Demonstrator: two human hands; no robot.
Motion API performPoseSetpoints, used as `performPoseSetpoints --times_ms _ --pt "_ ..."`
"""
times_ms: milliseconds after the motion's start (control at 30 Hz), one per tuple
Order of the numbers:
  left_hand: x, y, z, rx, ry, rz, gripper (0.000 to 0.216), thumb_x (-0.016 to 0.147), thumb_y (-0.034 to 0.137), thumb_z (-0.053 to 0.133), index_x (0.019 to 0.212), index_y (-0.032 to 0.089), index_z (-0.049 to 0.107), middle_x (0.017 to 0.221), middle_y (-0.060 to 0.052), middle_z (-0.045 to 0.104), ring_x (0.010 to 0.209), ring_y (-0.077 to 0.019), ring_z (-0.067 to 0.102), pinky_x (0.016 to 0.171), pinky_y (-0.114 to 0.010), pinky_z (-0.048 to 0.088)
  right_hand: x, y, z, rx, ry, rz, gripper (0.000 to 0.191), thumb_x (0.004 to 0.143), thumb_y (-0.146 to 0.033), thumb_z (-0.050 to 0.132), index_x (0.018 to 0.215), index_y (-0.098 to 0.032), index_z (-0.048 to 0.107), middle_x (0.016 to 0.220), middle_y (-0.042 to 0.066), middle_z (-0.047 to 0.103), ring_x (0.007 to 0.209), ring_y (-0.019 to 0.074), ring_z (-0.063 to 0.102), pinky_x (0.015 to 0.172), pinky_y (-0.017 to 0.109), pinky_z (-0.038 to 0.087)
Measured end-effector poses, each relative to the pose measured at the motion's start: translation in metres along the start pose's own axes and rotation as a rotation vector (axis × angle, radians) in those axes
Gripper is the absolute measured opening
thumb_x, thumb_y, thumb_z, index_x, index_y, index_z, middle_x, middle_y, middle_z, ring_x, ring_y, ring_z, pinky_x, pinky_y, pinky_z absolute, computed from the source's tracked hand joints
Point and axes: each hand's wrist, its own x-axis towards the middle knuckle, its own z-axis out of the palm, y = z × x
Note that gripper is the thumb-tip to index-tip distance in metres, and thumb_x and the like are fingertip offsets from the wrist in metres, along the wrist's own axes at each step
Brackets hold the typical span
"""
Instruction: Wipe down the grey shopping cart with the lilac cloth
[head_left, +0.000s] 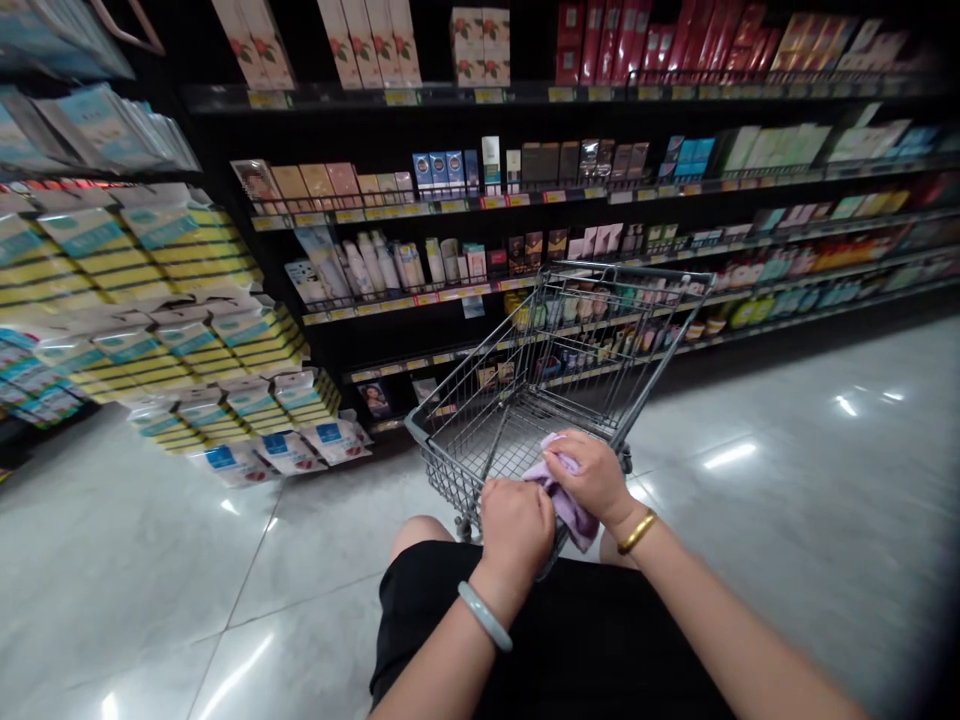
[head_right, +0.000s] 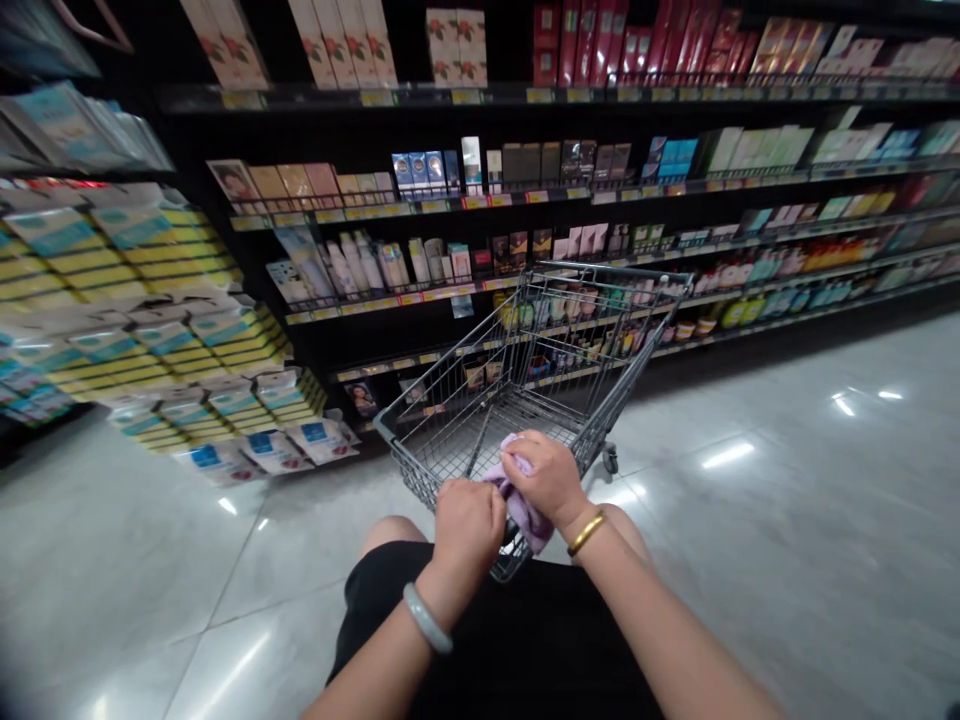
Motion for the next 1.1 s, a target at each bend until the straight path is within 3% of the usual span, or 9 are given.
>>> performPoseSetpoints --times_ms 133,267,400,500,633,967,1100 --pt "-0.003 0.003 -0.001 -0.082 -0.025 0.072 0.031 0.092 0.024 0.043 0.068 0.018 0.061 0.066 -0.006 0.064 0.067 -0.0203 0.057 0.073 -0.039 0.04 -0.016 -0.019 -0.006 0.075 -0.033 0.038 0.016 0.091 -0.029 0.055 0.084 -0.022 0.067 0.088 0.004 0.069 0.087 0.0164 0.065 0.081 0.029 0.051" --pt "-0.006 -0.012 -0.009 -0.115 -0.021 0.173 0.027 0.093 0.022 0.043 0.071 0.02 0.059 0.069 -0.003 0.061 0.074 -0.0175 0.056 0.099 -0.044 0.038 -0.017 -0.007 -0.015 -0.002 -0.096 -0.016 0.018 0.092 -0.031 0.054 0.088 -0.022 0.068 0.09 0.004 0.069 0.089 0.0166 0.064 0.082 0.028 0.05" --pt "-0.003 -0.042 -0.014 -0.056 0.024 0.115 0.025 0.093 0.019 0.041 0.075 0.02 0.059 0.077 -0.001 0.063 0.081 -0.0164 0.056 0.112 -0.048 0.026 -0.007 -0.007 -0.017 -0.196 -0.104 0.114 0.018 0.092 -0.031 0.055 0.084 -0.022 0.069 0.088 0.004 0.068 0.087 0.0167 0.063 0.08 0.028 0.047" --pt "0.001 -0.06 -0.012 -0.034 -0.02 0.189 0.024 0.092 0.019 0.043 0.074 0.02 0.058 0.075 -0.001 0.061 0.081 -0.0167 0.055 0.105 -0.043 0.033 -0.009 -0.034 -0.009 -0.15 -0.171 0.115 0.016 0.091 -0.031 0.056 0.083 -0.024 0.068 0.086 0.002 0.067 0.081 0.0151 0.061 0.075 0.026 0.045" --pt "0.002 -0.065 -0.008 0.023 -0.032 0.187 0.029 0.094 0.022 0.043 0.068 0.019 0.055 0.07 -0.003 0.057 0.077 -0.018 0.052 0.087 -0.037 0.038 -0.021 -0.058 -0.002 -0.201 -0.198 0.077 0.018 0.093 -0.033 0.054 0.086 -0.023 0.067 0.088 0.004 0.065 0.082 0.0164 0.06 0.074 0.027 0.043" --pt "-0.003 -0.048 -0.014 -0.019 -0.068 0.209 0.029 0.097 0.024 0.039 0.076 0.019 0.058 0.077 -0.004 0.059 0.079 -0.0184 0.05 0.086 -0.037 0.035 -0.005 -0.003 -0.016 -0.302 -0.194 0.206 0.016 0.091 -0.037 0.058 0.088 -0.026 0.069 0.088 0.001 0.066 0.083 0.015 0.061 0.071 0.026 0.041" --pt "-0.008 -0.039 -0.02 -0.104 -0.175 0.246 0.025 0.098 0.031 0.042 0.082 0.021 0.059 0.083 -0.003 0.06 0.081 -0.0186 0.051 0.086 -0.037 0.035 -0.007 -0.018 -0.023 -0.291 -0.25 0.205 0.013 0.09 -0.035 0.06 0.085 -0.027 0.069 0.085 0.0 0.065 0.077 0.0141 0.06 0.068 0.025 0.04"
